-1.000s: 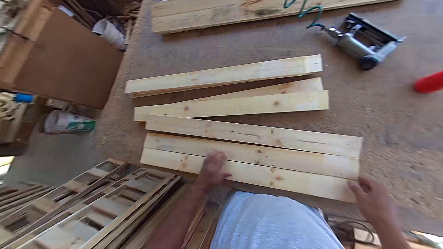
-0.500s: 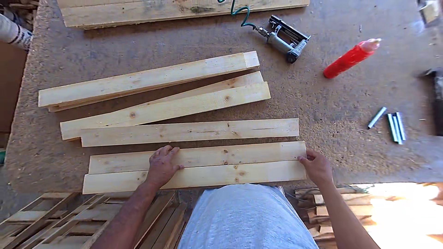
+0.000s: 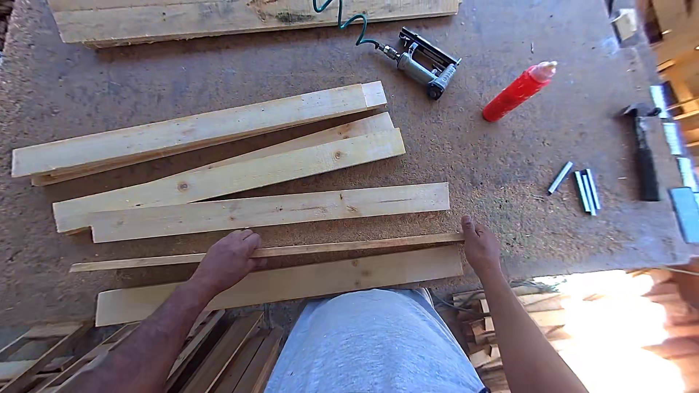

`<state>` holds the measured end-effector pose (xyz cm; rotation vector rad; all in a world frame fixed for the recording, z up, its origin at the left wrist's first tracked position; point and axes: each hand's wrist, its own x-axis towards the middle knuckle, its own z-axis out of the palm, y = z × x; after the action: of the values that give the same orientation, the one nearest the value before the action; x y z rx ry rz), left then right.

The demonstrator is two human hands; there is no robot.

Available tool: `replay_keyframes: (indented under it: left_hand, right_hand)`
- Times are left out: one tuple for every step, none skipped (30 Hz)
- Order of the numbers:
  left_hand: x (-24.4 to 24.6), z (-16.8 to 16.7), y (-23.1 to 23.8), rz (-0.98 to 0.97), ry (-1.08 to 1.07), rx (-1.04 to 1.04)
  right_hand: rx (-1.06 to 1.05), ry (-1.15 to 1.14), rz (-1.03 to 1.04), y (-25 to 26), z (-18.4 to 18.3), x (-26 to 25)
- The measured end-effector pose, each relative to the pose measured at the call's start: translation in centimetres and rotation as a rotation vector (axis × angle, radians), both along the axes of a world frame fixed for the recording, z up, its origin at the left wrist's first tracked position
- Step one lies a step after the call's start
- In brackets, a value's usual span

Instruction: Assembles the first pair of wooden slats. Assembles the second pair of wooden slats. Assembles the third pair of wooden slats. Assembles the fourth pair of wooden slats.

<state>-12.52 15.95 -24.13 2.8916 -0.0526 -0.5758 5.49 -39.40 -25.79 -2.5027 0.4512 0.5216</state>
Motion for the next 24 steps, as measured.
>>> replay_keyframes:
  left_hand:
    - [-1.1, -0.3, -0.1, 0.019, -0.144, -0.014]
    - [-2.1, -0.8, -0.4, 0.055, -0.263, -0.017]
    - [-3.0, -1.5, -0.7, 0.093, -0.356, -0.013]
    - [-3.7, -2.3, -1.1, 0.136, -0.414, -0.009]
    - [-4.4, -3.3, -1.5, 0.176, -0.427, -0.020]
    - [-5.0, -4.2, -1.9, 0.215, -0.392, -0.052]
    - [-5.7, -5.1, -2.2, 0.247, -0.337, -0.081]
    - [-6.3, -6.0, -2.4, 0.269, -0.301, -0.090]
    - [-6.7, -6.5, -2.6, 0.283, -0.291, -0.086]
    - [-7.0, -6.8, -2.7, 0.288, -0.287, -0.061]
    - [-7.0, -6.9, -2.7, 0.295, -0.285, -0.023]
    - [-7.0, -6.8, -2.8, 0.307, -0.285, 0.015]
    - [-6.8, -6.7, -2.8, 0.321, -0.290, 0.047]
    - [-6.7, -6.7, -2.8, 0.337, -0.292, 0.076]
    - [-6.5, -6.8, -2.9, 0.354, -0.293, 0.100]
    - [-6.3, -6.9, -3.0, 0.370, -0.294, 0.117]
    - [-6.1, -7.1, -3.2, 0.382, -0.296, 0.121]
    - [-6.1, -7.4, -3.5, 0.393, -0.299, 0.109]
    - [-6.4, -7.7, -3.7, 0.403, -0.303, 0.091]
    - [-6.7, -8.0, -3.9, 0.415, -0.315, 0.072]
    - [-6.9, -8.3, -3.8, 0.423, -0.329, 0.056]
    - [-6.9, -8.6, -3.8, 0.425, -0.338, 0.050]
    - [-6.9, -8.7, -4.0, 0.424, -0.330, 0.051]
    - [-6.7, -8.8, -4.5, 0.425, -0.314, 0.054]
  right_hand:
    - [0.023, -0.040, -0.005, 0.0, 0.1, -0.1]
    - [0.077, -0.093, -0.032, 0.1, 0.1, -0.3]
    - [0.148, -0.161, -0.064, 0.3, -0.2, -0.7]
    - [0.231, -0.243, -0.096, 0.6, -0.8, -1.1]
    - [0.303, -0.327, -0.110, 0.9, -1.5, -1.6]
    - [0.349, -0.398, -0.105, 1.1, -2.3, -2.0]
    - [0.357, -0.444, -0.074, 1.2, -3.3, -2.3]
    - [0.318, -0.460, -0.019, 1.2, -4.1, -2.5]
    - [0.235, -0.459, 0.036, 1.2, -4.8, -2.7]
    - [0.127, -0.433, 0.064, 1.5, -5.3, -2.8]
    - [0.016, -0.392, 0.069, 1.8, -5.5, -3.1]
    - [-0.067, -0.346, 0.059, 2.0, -5.3, -3.3]
    - [-0.122, -0.308, 0.049, 2.2, -5.1, -3.4]
    - [-0.159, -0.278, 0.048, 2.3, -4.8, -3.4]
    - [-0.186, -0.252, 0.060, 2.3, -4.5, -3.4]
    - [-0.197, -0.230, 0.071, 2.3, -4.1, -3.3]
    - [-0.192, -0.209, 0.081, 2.3, -3.8, -3.3]
    - [-0.173, -0.185, 0.086, 2.3, -3.4, -3.5]
    - [-0.157, -0.169, 0.092, 2.1, -3.3, -3.7]
    - [-0.142, -0.156, 0.103, 1.9, -3.3, -3.7]
    - [-0.119, -0.142, 0.110, 1.6, -3.3, -3.8]
    - [-0.102, -0.126, 0.115, 1.3, -3.3, -4.0]
    - [-0.091, -0.110, 0.129, 0.6, -3.1, -4.3]
    - [-0.087, -0.097, 0.157, -0.5, -2.6, -4.6]
